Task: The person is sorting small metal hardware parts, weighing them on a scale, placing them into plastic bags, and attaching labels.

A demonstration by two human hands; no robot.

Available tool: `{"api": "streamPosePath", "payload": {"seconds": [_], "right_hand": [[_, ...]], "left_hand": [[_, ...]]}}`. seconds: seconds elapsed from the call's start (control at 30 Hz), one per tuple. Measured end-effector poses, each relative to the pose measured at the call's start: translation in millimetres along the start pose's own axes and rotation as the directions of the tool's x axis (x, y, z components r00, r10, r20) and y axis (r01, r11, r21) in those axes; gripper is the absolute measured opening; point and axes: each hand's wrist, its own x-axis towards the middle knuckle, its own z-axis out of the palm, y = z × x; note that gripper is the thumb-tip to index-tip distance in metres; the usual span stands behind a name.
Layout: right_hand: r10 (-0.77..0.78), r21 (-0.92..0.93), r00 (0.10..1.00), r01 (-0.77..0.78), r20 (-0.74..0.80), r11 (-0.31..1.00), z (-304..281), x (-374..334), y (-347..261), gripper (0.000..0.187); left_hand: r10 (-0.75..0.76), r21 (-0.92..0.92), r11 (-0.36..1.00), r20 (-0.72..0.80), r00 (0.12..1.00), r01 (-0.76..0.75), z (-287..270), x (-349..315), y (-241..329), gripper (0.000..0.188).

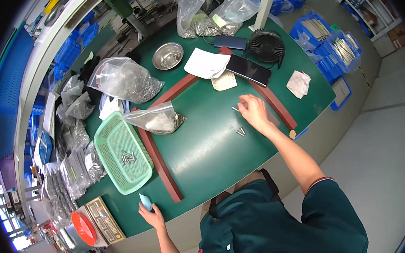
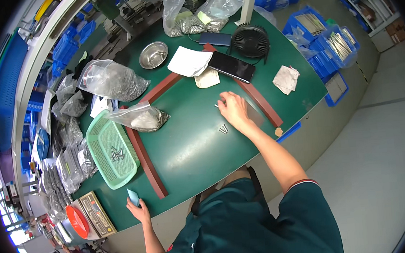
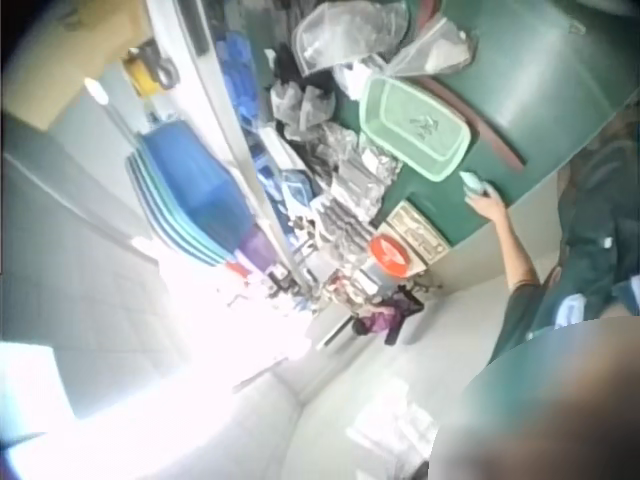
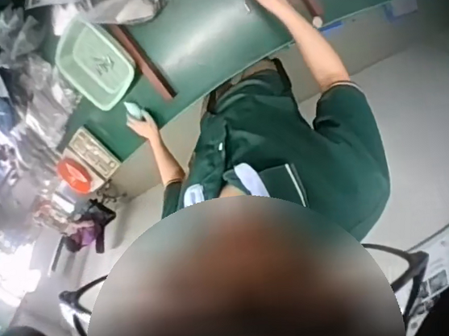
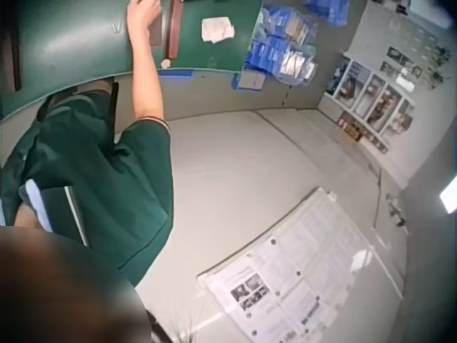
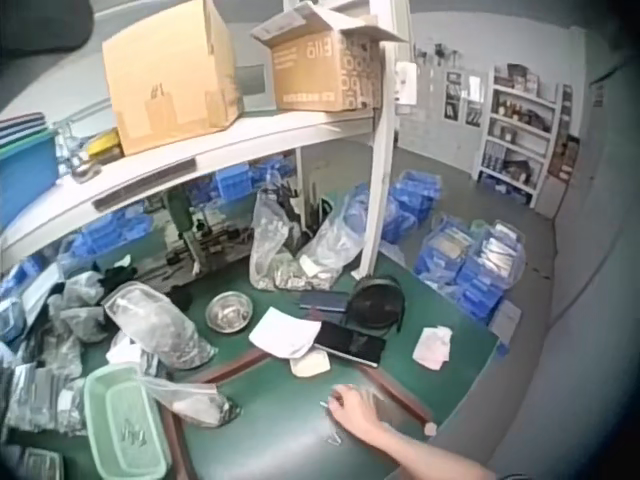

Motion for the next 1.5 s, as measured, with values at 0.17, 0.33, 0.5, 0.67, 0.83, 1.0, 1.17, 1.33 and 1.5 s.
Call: {"api": "streamPosePath", "payload": {"seconds": [0.17, 0.33, 0.5, 0.67, 0.83, 1.0, 1.17, 1.33, 1.5], "right_hand": [[0.523, 0.576, 0.829, -0.53, 0.197, 0.623, 41, 67, 27, 0.035], [0.421, 0.664, 0.86, -0.497, 0.289, 0.56, 42, 48, -40, 0.019], [-0.053, 0.705, 0.982, -0.094, 0.184, 0.702, 49, 47, -123, 0.013], [-0.233, 0.615, 0.966, 0.117, 0.112, 0.78, 54, 72, -159, 0.011], [-0.414, 0.404, 0.891, 0.315, 0.186, 0.859, 36, 105, -191, 0.016], [-0.261, 0.209, 0.928, 0.209, 0.265, 0.955, 22, 146, -142, 0.017], [-0.362, 0.334, 0.784, 0.21, 0.504, 0.919, 34, 92, -177, 0.028], [-0.421, 0.291, 0.717, 0.306, 0.556, 0.906, 47, 81, -205, 0.022], [-0.514, 0.319, 0.662, 0.403, 0.545, 0.858, 49, 76, -210, 0.015]], "left_hand": [[0.044, 0.069, 0.997, -0.058, 0.997, -0.04, -10, -5, 28, 0.065], [0.008, 0.071, 0.997, -0.193, 0.981, 0.006, -31, -15, 39, 0.056], [-0.05, -0.153, 0.988, -0.296, 0.954, 0.004, -57, 0, 103, 0.042], [0.006, -0.206, 0.976, -0.312, 0.95, -0.073, -40, 17, 123, 0.041], [-0.024, -0.336, 0.94, -0.258, 0.966, -0.067, -38, 33, 126, 0.032], [-0.062, -0.402, 0.915, -0.232, 0.971, -0.038, -43, 30, 131, 0.023], [-0.171, -0.654, 0.747, -0.016, 0.985, 0.119, -41, 53, 175, 0.009], [-0.054, -0.806, 0.543, 0.246, 0.968, 0.235, -32, 107, 250, 0.014], [0.026, -0.874, 0.41, 0.299, 0.954, 0.262, -13, 146, 286, 0.031]]}}
